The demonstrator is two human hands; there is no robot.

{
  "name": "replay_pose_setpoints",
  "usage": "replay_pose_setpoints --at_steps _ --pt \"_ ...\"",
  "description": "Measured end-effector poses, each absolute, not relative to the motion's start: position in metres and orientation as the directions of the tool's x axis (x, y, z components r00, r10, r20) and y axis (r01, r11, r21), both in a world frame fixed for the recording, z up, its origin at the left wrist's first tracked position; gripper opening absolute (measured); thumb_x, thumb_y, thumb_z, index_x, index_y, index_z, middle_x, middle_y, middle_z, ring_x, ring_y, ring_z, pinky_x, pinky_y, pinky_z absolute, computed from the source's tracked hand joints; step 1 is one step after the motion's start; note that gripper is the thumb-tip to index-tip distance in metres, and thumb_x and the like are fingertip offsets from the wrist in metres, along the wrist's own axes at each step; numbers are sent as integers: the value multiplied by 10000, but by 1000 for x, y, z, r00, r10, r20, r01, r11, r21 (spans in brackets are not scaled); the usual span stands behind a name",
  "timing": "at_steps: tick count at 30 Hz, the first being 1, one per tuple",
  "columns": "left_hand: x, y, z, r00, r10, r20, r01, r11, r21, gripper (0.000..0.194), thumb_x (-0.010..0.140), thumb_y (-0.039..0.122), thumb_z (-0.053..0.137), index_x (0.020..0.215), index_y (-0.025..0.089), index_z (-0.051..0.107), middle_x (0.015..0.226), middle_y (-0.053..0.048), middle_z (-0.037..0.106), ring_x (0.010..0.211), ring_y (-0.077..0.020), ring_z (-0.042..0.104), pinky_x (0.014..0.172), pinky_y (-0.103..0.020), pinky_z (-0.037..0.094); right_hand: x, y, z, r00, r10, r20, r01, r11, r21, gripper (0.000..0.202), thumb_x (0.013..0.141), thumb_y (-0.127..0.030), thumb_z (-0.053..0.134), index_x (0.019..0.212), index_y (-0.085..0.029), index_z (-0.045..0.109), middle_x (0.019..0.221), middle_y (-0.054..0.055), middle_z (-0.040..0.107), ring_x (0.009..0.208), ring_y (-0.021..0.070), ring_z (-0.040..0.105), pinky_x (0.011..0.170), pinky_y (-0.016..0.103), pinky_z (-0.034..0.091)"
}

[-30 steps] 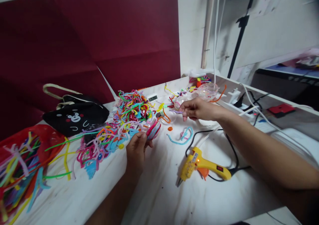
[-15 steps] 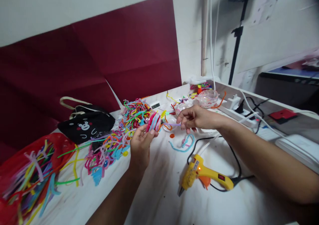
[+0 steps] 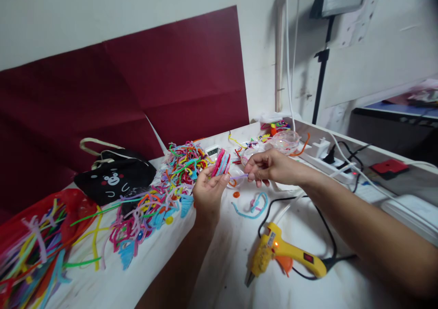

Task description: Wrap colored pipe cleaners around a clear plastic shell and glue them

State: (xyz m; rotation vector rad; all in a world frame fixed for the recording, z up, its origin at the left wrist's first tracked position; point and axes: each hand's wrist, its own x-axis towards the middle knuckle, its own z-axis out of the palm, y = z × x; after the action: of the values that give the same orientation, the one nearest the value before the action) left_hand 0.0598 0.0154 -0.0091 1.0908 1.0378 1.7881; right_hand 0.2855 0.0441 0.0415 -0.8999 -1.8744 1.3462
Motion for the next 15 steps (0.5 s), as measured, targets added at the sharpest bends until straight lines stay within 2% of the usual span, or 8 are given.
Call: replay_pose_setpoints --at_steps 2,6,11,15 --pt "56 18 -10 -338 894 294 -183 -369 911 623 640 293 1052 1138 195 692 886 -20 853 801 -250 867 799 -378 702 285 45 39 -557 816 156 205 317 -926 285 780 -447 862 903 -205 773 691 5 756 600 165 672 546 262 494" --pt "49 22 -12 -351 886 304 -185 -383 905 638 645 307 1072 1148 206 693 879 -26 864 829 -276 883 830 -408 717 283 43 35 -552 793 258 308 481 -821 229 902 -408 837 788 -227 754 623 -10 679 580 156 610 573 263 427" --pt "51 24 -9 -394 877 276 -212 -379 901 603 585 286 1094 1048 225 712 761 16 836 755 -251 866 772 -370 717 277 38 36 -502 788 356 409 579 -705 325 1035 -356 686 725 -258 662 661 8 698 611 166 628 637 274 429" --pt "50 26 -7 -410 871 272 -222 -385 896 597 562 291 1102 1015 240 716 748 27 827 725 -241 854 724 -347 713 273 37 35 -461 793 398 397 585 -707 285 1042 -374 617 797 -240 674 686 17 737 594 169 661 631 280 461"
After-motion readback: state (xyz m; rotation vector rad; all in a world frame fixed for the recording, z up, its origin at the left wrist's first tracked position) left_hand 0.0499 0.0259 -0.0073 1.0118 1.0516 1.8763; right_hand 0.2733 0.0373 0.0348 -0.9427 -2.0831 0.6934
